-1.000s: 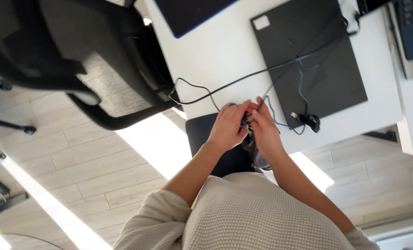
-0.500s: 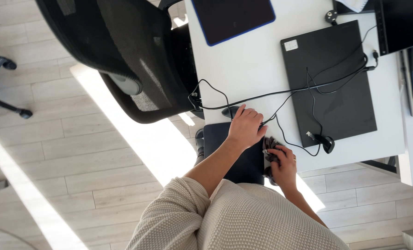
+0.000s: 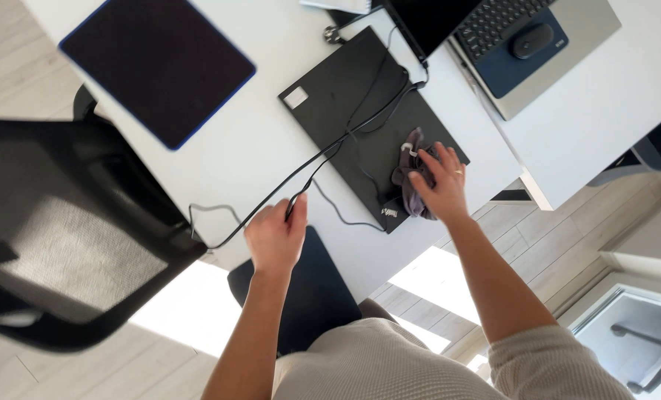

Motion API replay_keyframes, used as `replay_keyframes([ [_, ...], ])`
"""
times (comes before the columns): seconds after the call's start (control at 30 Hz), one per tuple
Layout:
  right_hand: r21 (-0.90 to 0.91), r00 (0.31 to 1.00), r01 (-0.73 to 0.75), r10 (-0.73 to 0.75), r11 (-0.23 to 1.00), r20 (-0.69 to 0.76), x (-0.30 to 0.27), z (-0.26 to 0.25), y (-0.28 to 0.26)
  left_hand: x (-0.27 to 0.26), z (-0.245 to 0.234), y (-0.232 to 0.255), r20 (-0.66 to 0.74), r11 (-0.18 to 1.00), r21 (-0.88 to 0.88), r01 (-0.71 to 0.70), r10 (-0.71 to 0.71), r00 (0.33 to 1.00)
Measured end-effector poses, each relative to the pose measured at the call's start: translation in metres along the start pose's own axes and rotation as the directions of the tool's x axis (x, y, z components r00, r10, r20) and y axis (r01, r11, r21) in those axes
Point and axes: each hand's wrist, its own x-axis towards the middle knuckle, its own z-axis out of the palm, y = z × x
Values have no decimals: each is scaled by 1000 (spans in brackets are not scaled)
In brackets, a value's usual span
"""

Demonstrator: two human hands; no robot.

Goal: Clearing computer peripherals from a desk and wiping the surface with a wet cloth rinsed in a bucket.

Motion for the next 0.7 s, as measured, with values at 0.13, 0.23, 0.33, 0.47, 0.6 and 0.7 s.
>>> replay_keyframes([
  [0.13,-321,995,47,-73,946,-69,17,52,13,14,-18,27,59,984,-158,82,-73,996],
  [0.23,-349,986,111,-148,931,-82,33,63,3,31,-37,61,53,955,-291,64,-51,997],
  [0.33,-349,996,50,-73,936,-55,44,64,-14,39,-36,75,66,940,-333,69,-50,997],
  [0.47,-350,995,63,-85,934,-47,57,60,-15,31,-18,58,149,966,-229,117,-84,985],
  [0.6,-306,994,105,-102,946,28,66,60,-9,17,-2,27,374,975,162,154,-205,904],
  [0.7,-248,899,429,-384,869,209,49,69,-38,16,6,18,476,950,258,177,-284,832],
])
